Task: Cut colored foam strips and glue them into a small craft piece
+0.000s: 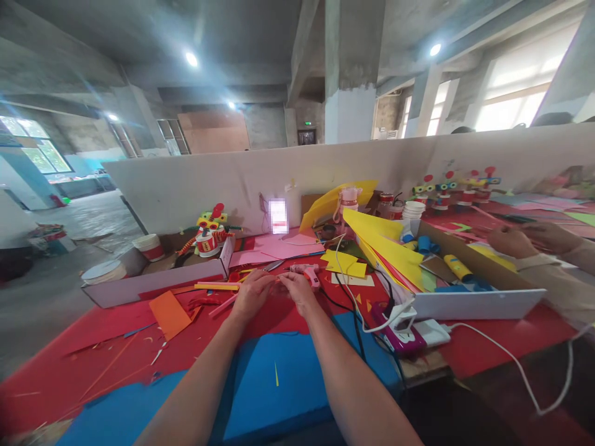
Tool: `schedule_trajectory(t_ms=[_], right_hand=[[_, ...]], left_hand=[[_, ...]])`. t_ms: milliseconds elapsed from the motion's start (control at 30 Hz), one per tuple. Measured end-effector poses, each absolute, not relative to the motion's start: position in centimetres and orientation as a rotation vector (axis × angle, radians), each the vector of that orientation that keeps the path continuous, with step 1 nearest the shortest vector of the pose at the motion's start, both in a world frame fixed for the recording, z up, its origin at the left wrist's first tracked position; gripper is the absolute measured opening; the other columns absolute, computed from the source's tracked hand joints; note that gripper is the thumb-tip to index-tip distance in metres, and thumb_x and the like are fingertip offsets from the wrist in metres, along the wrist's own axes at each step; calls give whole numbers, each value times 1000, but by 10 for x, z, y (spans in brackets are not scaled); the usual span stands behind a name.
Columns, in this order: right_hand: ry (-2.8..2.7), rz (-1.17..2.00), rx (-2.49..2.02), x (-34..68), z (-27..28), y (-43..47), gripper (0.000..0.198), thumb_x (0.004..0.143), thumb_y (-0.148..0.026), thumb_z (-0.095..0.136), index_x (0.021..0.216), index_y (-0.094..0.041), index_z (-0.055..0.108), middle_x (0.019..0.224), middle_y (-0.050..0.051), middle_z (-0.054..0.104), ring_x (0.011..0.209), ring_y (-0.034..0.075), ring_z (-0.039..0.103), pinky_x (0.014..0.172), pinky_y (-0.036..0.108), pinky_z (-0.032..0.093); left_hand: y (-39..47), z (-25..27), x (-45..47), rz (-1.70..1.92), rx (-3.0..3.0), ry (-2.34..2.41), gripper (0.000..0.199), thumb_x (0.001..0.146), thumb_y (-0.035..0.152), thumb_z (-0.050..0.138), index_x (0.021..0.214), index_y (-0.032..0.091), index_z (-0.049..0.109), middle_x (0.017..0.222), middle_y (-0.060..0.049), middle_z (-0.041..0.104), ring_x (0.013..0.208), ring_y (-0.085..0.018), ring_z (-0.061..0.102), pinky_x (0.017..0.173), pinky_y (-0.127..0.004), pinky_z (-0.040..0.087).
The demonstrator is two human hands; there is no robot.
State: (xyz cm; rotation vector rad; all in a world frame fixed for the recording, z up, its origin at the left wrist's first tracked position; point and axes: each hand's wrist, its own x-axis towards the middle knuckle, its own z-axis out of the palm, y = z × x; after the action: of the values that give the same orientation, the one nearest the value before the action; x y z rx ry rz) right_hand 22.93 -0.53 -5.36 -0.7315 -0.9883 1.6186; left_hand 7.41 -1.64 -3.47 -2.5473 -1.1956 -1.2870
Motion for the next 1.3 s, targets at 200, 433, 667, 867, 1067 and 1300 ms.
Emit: schedule_trajectory(t_ms=[200, 433, 667, 867, 1067, 1300], right_hand=[[-983, 1595, -681, 232, -53, -4, 38, 54, -44, 83, 74, -18, 66, 68, 0, 68, 67, 15, 67, 71, 32, 54], [-954, 1472, -716, 229, -55, 1, 43, 51, -45, 83, 79, -18, 66, 68, 0, 67, 64, 16, 65, 71, 34, 55], [-1022, 1316, -801, 227, -57, 2, 41, 51, -49, 81, 76, -19, 68, 72, 1, 68, 68, 16, 63, 69, 31, 53], [-1037, 1380, -785, 225, -56, -1, 39, 49, -44, 82, 75, -18, 69, 69, -1, 67, 63, 14, 61, 70, 32, 53], [-996, 1369, -788, 224, -57, -3, 36, 49, -41, 83, 70, -18, 65, 66, -2, 64, 63, 13, 59, 68, 30, 53], [-975, 1490, -739, 222, -59, -5, 39, 48, -42, 85, 74, -18, 66, 70, -2, 65, 64, 12, 61, 72, 31, 53]], left_hand=[[-17, -33, 75, -1325, -2573, -1193, 22, 87, 20, 52, 96, 23, 72, 91, -9, 67, 90, -23, 57, 83, -36, 44], [-11, -35, 70, -1985, -2374, -1649, 22, 84, 38, 57, 82, 21, 72, 80, -6, 69, 77, -20, 60, 73, -30, 45], [-14, -44, 87, -2356, -2647, -1878, 35, 72, 50, 70, 73, 15, 66, 66, -1, 63, 60, -13, 53, 58, -23, 39], [-14, -42, 86, -2203, -2575, -1799, 24, 75, 39, 66, 64, 18, 61, 59, 1, 58, 58, -13, 48, 56, -24, 37], [-11, -43, 85, -2278, -2564, -1793, 28, 74, 45, 66, 68, 18, 62, 61, 1, 58, 60, -13, 51, 60, -24, 39], [-11, -44, 85, -2292, -2530, -1817, 21, 71, 37, 68, 65, 18, 61, 58, 1, 59, 57, -13, 51, 57, -24, 38]])
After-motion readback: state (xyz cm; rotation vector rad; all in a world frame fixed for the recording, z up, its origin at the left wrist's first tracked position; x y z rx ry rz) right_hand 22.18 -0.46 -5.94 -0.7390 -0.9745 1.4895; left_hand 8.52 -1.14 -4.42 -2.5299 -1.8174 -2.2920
